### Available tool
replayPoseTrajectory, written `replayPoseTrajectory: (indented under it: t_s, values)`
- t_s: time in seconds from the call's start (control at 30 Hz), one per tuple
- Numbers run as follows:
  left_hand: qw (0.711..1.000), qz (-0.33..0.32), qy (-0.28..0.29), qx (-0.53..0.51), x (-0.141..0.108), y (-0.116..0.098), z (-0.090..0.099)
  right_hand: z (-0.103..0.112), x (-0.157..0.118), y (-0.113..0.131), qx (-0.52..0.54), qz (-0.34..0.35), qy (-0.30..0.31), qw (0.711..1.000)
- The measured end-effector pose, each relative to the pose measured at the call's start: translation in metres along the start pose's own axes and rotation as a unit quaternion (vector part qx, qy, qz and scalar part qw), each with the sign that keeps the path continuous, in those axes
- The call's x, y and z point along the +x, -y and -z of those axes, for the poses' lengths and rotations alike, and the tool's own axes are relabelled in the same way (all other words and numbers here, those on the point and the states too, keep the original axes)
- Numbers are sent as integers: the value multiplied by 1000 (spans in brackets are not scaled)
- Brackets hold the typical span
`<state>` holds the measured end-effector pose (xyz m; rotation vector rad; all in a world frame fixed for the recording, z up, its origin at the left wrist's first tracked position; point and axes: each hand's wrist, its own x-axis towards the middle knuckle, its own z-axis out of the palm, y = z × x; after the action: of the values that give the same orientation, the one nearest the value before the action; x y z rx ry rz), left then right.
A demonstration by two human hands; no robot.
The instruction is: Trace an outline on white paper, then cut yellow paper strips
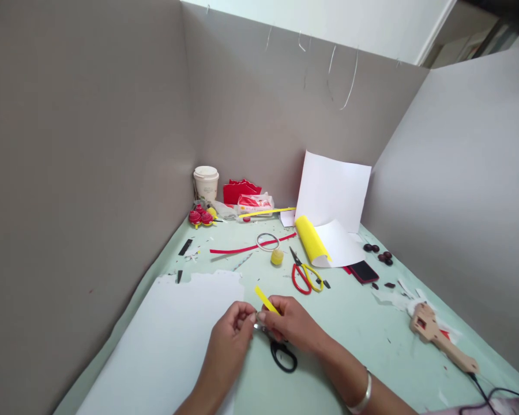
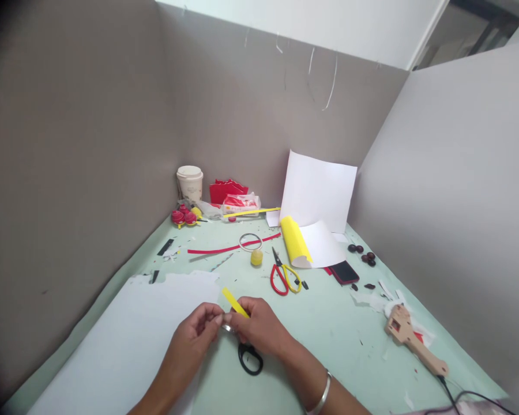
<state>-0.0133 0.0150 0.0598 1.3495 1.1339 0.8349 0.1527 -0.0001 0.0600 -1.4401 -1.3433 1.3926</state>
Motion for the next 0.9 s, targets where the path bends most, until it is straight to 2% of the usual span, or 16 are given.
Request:
replayPoseTrajectory:
  t_s: [0.2,0.57,0.9]
  values:
    - [1000,-8,-21,10,1,1,-1,-1,-1,0,-19,8,10,1000]
    - [999,-20,-14,26,-1,2,1,-2,3,-6,-7,14,14,1000]
    - [998,1,-30,55,1,0,1,-1,5,-8,-13,4,9,1000]
